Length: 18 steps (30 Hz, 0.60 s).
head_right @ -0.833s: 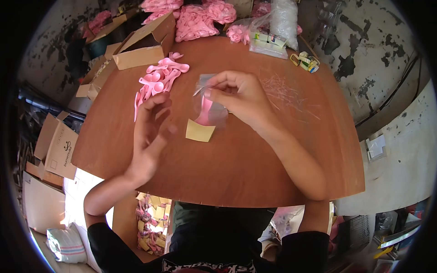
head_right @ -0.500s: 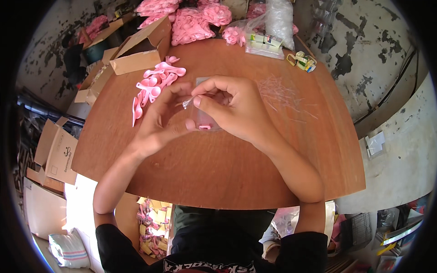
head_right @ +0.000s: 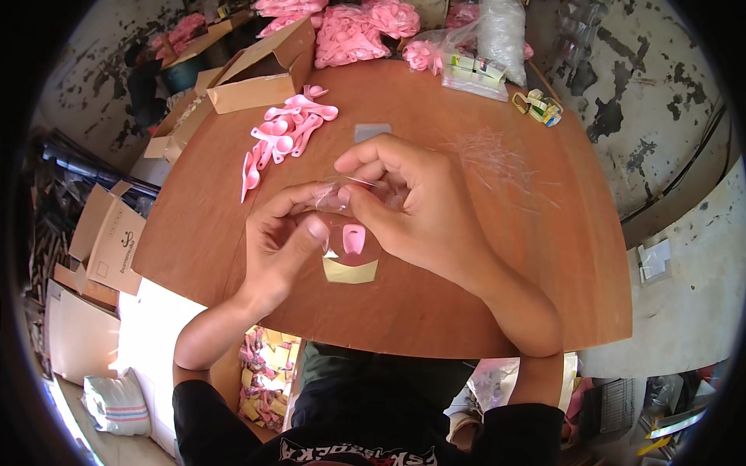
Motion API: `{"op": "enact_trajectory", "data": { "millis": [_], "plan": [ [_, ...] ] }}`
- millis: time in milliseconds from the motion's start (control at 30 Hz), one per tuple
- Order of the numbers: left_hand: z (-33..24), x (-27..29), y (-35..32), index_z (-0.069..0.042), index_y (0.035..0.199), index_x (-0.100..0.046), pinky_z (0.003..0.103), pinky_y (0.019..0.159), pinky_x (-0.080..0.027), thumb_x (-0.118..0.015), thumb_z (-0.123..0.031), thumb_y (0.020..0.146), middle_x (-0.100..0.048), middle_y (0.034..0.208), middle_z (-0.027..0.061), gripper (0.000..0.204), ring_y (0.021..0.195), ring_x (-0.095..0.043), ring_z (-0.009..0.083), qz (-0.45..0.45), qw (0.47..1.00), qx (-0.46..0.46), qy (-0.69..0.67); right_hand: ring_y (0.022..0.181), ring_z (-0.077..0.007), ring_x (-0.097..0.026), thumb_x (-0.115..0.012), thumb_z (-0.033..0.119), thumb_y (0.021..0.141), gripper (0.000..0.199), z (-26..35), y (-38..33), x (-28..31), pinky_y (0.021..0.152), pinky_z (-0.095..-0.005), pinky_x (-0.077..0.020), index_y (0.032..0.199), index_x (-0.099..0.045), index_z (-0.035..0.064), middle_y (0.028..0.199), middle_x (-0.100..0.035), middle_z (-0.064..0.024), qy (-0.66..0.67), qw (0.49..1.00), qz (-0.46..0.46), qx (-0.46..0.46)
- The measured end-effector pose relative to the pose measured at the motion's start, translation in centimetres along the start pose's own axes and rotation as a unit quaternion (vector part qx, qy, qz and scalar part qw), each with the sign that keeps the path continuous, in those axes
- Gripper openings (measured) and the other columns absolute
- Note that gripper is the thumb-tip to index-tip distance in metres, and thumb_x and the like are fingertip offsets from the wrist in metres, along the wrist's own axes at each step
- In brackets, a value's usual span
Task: The person is packaging a small pink plastic spoon and a printed card into a clear plastic bag and sealing it.
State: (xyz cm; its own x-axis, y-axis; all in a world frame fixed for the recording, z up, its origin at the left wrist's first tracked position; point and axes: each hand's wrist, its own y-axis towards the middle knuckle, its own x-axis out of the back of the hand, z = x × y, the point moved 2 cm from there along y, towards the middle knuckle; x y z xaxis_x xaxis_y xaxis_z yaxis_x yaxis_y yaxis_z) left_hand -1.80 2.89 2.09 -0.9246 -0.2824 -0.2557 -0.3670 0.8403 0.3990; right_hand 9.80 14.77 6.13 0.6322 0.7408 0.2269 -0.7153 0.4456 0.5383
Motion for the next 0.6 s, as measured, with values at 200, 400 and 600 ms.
{"op": "enact_trajectory", "data": {
  "millis": [200, 400, 600],
  "plan": [
    [0.5, 0.1, -0.8, 0.007, 0.112, -0.062, 0.026, 0.068, -0.059, -0.063, -0.002, 0.091, -0.069, 0.098, 0.0109, 0.023, 0.084, -0.067, 0.0138, -0.047, 0.999, -0.013, 0.013, 0.073, -0.0122, -0.065, -0.069, 0.0, 0.08, 0.016, 1.1, -0.4, -0.3, 0.058, -0.0235, -0.0495, 0.095, -0.065, 0.0007, 0.084, -0.068, -0.0087, -0.086, 0.996, 0.008, 0.009],
    [-1.0, 0.2, -1.8, 0.005, 0.104, -0.069, 0.02, 0.058, -0.053, -0.064, 0.0, 0.089, -0.071, 0.085, 0.0093, 0.017, 0.071, -0.065, 0.0073, -0.044, 0.98, -0.049, 0.19, 0.077, -0.0258, -0.061, -0.077, -0.002, 0.063, 0.02, 3.0, -0.8, -0.5, 0.064, -0.0345, -0.0494, 0.08, -0.069, 0.0048, 0.088, -0.063, -0.008, -0.346, 0.898, 0.013, 0.27],
    [-2.6, -0.2, -1.8, 0.008, 0.113, -0.062, 0.025, 0.058, -0.056, -0.067, 0.002, 0.081, -0.068, 0.086, 0.0158, 0.033, 0.068, -0.07, 0.017, 0.025, 0.947, -0.057, 0.315, 0.076, -0.0251, -0.059, -0.075, 0.004, 0.061, 0.02, 2.9, -1.3, -0.8, 0.064, -0.0354, -0.0492, 0.078, -0.065, 0.0026, 0.086, -0.061, -0.0062, -0.438, 0.846, 0.048, 0.299]
  ]
}}
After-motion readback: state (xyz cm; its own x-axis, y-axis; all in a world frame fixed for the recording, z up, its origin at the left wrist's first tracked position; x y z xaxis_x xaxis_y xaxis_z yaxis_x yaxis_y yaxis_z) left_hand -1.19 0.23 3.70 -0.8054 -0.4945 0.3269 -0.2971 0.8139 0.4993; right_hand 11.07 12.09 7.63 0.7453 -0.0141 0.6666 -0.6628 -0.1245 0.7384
